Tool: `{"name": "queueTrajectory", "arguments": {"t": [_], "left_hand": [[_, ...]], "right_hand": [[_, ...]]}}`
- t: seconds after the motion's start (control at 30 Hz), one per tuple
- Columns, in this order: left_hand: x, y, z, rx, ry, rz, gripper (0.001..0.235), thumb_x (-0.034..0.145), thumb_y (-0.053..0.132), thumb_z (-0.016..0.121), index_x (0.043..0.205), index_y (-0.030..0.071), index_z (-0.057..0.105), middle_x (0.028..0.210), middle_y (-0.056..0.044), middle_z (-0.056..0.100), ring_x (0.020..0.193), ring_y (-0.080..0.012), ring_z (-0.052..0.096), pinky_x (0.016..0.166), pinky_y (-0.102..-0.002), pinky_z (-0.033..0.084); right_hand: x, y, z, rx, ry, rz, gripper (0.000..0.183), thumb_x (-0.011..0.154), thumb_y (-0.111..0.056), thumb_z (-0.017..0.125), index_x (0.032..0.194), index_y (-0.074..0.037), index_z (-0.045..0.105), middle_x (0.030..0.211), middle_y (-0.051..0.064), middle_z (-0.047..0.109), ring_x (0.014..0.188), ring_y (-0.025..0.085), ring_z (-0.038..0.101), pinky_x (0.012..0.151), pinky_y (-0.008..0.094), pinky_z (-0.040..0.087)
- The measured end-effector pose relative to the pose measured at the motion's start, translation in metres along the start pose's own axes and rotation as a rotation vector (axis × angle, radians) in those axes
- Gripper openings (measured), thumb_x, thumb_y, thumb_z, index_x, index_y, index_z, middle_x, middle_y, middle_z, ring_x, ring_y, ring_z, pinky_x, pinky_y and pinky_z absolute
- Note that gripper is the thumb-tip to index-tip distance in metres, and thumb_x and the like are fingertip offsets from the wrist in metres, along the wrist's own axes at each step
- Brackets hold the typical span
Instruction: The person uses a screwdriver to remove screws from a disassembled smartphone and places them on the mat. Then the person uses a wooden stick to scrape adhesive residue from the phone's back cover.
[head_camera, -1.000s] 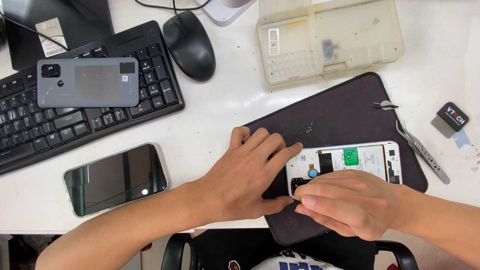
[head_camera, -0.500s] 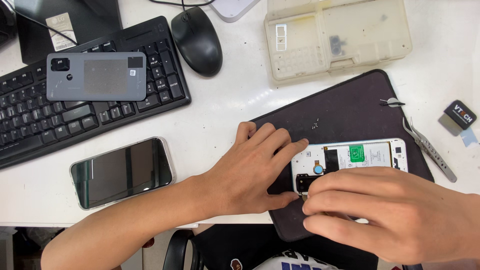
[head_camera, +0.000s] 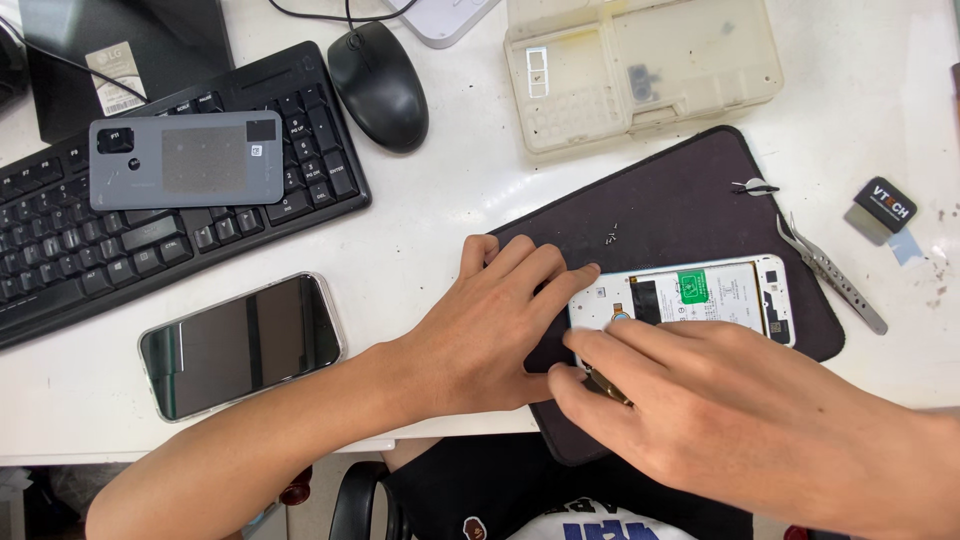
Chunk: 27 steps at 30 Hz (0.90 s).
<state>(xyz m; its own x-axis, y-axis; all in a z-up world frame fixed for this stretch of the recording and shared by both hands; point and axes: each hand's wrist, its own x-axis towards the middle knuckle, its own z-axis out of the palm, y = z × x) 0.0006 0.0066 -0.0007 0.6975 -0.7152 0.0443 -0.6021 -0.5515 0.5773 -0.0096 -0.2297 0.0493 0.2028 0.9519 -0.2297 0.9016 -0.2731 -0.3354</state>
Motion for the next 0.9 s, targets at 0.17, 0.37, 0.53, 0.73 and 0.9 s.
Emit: {"name": "queueTrajectory", "arguments": {"t": [0.17, 0.37, 0.53, 0.73, 0.9], "left_hand": [[-0.003, 0.001, 0.001, 0.006, 0.078, 0.043, 0.091, 0.063, 0.038, 0.09, 0.138, -0.002, 0.055, 0.104, -0.01, 0.054, 0.098, -0.0249, 0.049, 0.091, -0.046, 0.032], [-0.002, 0.003, 0.002, 0.014, 0.074, 0.017, 0.09, 0.063, 0.036, 0.09, 0.137, -0.003, 0.056, 0.104, -0.01, 0.054, 0.097, -0.0251, 0.048, 0.09, -0.045, 0.032], [-0.002, 0.008, 0.002, 0.013, 0.108, -0.006, 0.09, 0.061, 0.033, 0.089, 0.137, -0.003, 0.055, 0.103, -0.01, 0.053, 0.098, -0.0271, 0.049, 0.09, -0.045, 0.032], [0.0, 0.015, 0.004, 0.105, 0.124, -0.005, 0.096, 0.055, 0.027, 0.088, 0.139, -0.004, 0.053, 0.113, -0.015, 0.053, 0.107, -0.0301, 0.05, 0.095, -0.048, 0.032], [0.004, 0.02, 0.007, 0.099, 0.125, -0.045, 0.096, 0.054, 0.025, 0.086, 0.139, -0.003, 0.052, 0.124, -0.017, 0.052, 0.114, -0.0325, 0.049, 0.1, -0.048, 0.033]], "right_hand": [[-0.002, -0.003, 0.0, -0.068, 0.107, 0.015, 0.052, 0.073, -0.004, 0.071, 0.123, 0.009, 0.065, 0.097, 0.014, 0.066, 0.083, 0.018, 0.067, 0.059, 0.03, 0.059], [0.001, -0.005, 0.003, 0.023, 0.179, 0.03, 0.043, 0.083, -0.001, 0.067, 0.124, 0.011, 0.065, 0.096, 0.018, 0.066, 0.077, 0.019, 0.066, 0.051, 0.029, 0.056], [0.003, -0.022, 0.002, 0.0, 0.29, 0.035, 0.042, 0.084, -0.014, 0.067, 0.113, 0.015, 0.065, 0.085, 0.019, 0.065, 0.071, 0.023, 0.066, 0.051, 0.033, 0.058], [0.003, -0.034, 0.011, -0.12, 0.465, 0.091, 0.045, 0.072, -0.014, 0.068, 0.104, 0.017, 0.067, 0.073, 0.018, 0.063, 0.061, 0.024, 0.066, 0.048, 0.033, 0.058], [0.002, -0.032, 0.02, -0.014, 0.437, 0.108, 0.047, 0.083, -0.016, 0.068, 0.116, 0.018, 0.064, 0.078, 0.019, 0.061, 0.064, 0.024, 0.066, 0.051, 0.034, 0.058]]}}
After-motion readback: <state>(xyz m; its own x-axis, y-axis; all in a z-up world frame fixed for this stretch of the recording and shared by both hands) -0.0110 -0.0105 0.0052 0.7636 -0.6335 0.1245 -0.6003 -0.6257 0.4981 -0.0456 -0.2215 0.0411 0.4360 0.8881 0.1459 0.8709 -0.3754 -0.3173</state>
